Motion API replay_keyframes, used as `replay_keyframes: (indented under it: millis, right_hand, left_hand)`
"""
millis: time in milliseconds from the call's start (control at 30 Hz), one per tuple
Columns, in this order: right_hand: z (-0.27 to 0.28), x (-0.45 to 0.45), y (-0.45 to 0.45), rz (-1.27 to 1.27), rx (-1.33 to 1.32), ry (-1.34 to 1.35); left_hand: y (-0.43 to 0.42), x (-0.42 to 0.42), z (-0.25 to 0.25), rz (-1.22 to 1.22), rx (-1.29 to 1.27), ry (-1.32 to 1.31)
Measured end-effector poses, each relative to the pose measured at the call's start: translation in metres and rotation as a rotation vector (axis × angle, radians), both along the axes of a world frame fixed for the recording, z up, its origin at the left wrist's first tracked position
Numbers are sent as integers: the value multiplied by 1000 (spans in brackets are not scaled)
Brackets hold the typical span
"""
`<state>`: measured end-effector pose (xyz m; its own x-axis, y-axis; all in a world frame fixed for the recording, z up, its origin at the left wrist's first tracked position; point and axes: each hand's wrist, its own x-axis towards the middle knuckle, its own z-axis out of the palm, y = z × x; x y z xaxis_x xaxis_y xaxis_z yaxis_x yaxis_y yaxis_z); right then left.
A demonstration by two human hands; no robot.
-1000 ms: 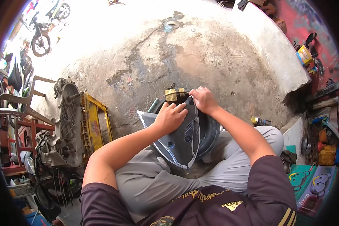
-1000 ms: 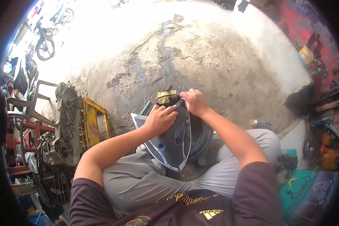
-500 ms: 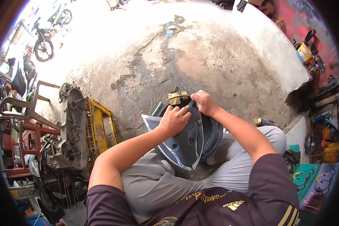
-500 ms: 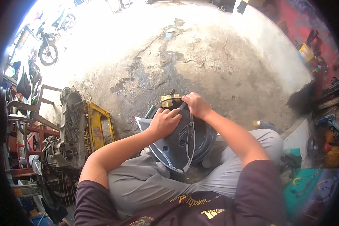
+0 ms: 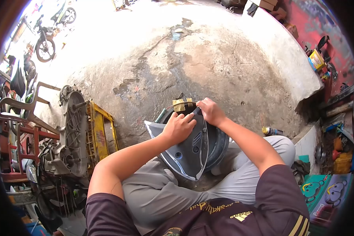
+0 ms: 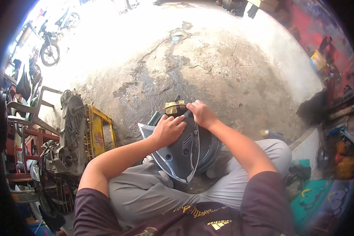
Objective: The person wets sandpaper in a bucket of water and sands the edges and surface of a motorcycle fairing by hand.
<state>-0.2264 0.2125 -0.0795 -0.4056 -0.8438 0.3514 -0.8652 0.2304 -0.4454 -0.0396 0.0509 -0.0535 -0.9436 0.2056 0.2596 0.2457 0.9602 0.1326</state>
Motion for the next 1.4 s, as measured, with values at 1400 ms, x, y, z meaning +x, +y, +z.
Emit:
replay_keyframes:
  millis: [1400]
  right_hand:
    - [9,-4,-5,67,110,128]
  left_hand:
    - [2,-1,1,12,34,37]
